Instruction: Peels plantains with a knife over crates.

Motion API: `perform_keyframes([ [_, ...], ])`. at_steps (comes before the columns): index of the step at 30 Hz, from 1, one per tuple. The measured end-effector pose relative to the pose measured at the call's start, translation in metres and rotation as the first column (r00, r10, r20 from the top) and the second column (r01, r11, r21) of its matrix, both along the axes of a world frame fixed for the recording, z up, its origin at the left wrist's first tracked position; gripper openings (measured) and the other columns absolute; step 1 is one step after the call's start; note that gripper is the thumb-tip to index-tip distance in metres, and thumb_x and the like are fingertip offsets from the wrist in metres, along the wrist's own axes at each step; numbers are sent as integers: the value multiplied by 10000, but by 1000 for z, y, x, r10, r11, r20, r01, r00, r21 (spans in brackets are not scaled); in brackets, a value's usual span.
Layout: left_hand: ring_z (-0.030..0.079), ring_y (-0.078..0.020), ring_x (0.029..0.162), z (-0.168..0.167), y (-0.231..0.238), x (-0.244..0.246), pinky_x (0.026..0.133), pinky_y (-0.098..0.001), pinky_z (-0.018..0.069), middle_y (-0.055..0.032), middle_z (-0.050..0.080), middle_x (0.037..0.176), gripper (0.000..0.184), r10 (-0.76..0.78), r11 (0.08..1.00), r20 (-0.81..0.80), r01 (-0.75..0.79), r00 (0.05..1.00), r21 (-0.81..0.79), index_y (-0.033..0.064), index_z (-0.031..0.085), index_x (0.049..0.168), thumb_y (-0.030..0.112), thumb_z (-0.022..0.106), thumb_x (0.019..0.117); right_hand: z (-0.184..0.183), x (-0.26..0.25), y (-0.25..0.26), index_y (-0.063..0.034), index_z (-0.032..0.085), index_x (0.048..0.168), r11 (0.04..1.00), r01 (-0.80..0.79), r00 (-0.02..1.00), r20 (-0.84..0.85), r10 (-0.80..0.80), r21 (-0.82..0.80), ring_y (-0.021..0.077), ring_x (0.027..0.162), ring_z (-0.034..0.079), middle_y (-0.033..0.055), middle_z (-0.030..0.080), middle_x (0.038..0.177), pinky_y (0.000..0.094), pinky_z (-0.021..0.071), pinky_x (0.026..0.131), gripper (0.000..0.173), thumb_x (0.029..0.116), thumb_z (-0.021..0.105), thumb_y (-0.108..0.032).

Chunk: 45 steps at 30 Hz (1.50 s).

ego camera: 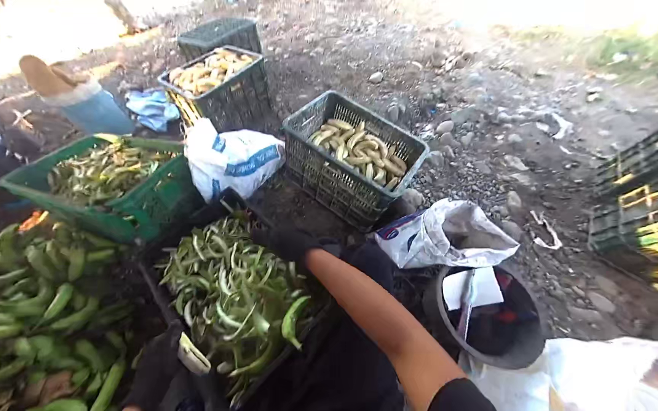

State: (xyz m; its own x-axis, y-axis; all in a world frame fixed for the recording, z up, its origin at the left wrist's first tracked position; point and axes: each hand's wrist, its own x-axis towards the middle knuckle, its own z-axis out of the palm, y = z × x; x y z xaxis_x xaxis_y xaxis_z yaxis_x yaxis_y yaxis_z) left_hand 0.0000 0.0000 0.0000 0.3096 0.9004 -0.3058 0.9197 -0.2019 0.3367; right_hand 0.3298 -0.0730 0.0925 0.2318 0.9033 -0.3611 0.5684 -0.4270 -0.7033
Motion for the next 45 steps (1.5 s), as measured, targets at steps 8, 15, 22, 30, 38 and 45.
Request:
perform_keyframes([
  [8, 660, -192, 918, 164, 77, 258, 788, -408, 578, -95, 639, 1121, 436, 162, 941, 914, 221, 371, -257, 109, 459, 1400, 390, 330, 1092, -22, 34, -8, -31, 562, 1420, 988, -61, 998, -19, 59, -140, 383, 1362, 514, 226, 567, 1436, 612, 372, 1121, 531, 1119, 311, -390],
  [15, 696, -261, 900, 191, 67, 273, 783, -471, 591, -180, 664, 1150, 630, -126, 988, 679, 153, 724, 20, 71, 498, 1405, 581, 368, 1058, -2, 57, -24, -4, 495, 1479, 997, 78, 996, -42, -79, -26, 355, 1422, 454, 229, 507, 1502, 540, 319, 1181, 449, 1118, 372, -242],
  [22, 691, -337, 989, 48, 14, 166, 898, -534, 551, -230, 658, 1172, 555, -242, 887, -34, 207, 970, -414, 13, 584, 1334, 468, 373, 1096, -19, 60, -25, 22, 573, 1393, 956, 229, 973, -40, -225, 181, 376, 1269, 586, 254, 608, 1365, 532, 431, 1098, 383, 1066, 527, -171],
  [30, 531, -420, 1315, -31, -60, 177, 1073, -615, 412, -279, 570, 1367, 718, -384, 840, -275, 210, 881, -500, -54, 569, 1333, 585, 461, 1022, -26, 41, -4, 82, 543, 1399, 933, -12, 968, 237, -79, 360, 460, 1256, 583, 326, 581, 1360, 575, 430, 1068, 389, 1072, 454, -110],
  [38, 534, -437, 1302, -72, -84, 208, 1006, -630, 472, -269, 515, 1435, 699, -398, 869, -358, 221, 845, -444, -1, 515, 1423, 456, 682, 921, -13, 35, 12, 34, 631, 1190, 980, 95, 994, 45, -104, 177, 309, 939, 678, 203, 678, 1038, 505, 517, 887, 466, 1130, 314, -302],
  [45, 550, -441, 1269, -48, -58, 206, 994, -670, 446, -250, 587, 1346, 466, -469, 806, -271, 282, 840, -520, 40, 621, 1292, 320, 669, 923, -18, 37, 12, 4, 653, 1143, 986, 100, 994, 40, -106, 136, 320, 947, 665, 190, 675, 1006, 540, 499, 873, 509, 1127, 299, -361],
])
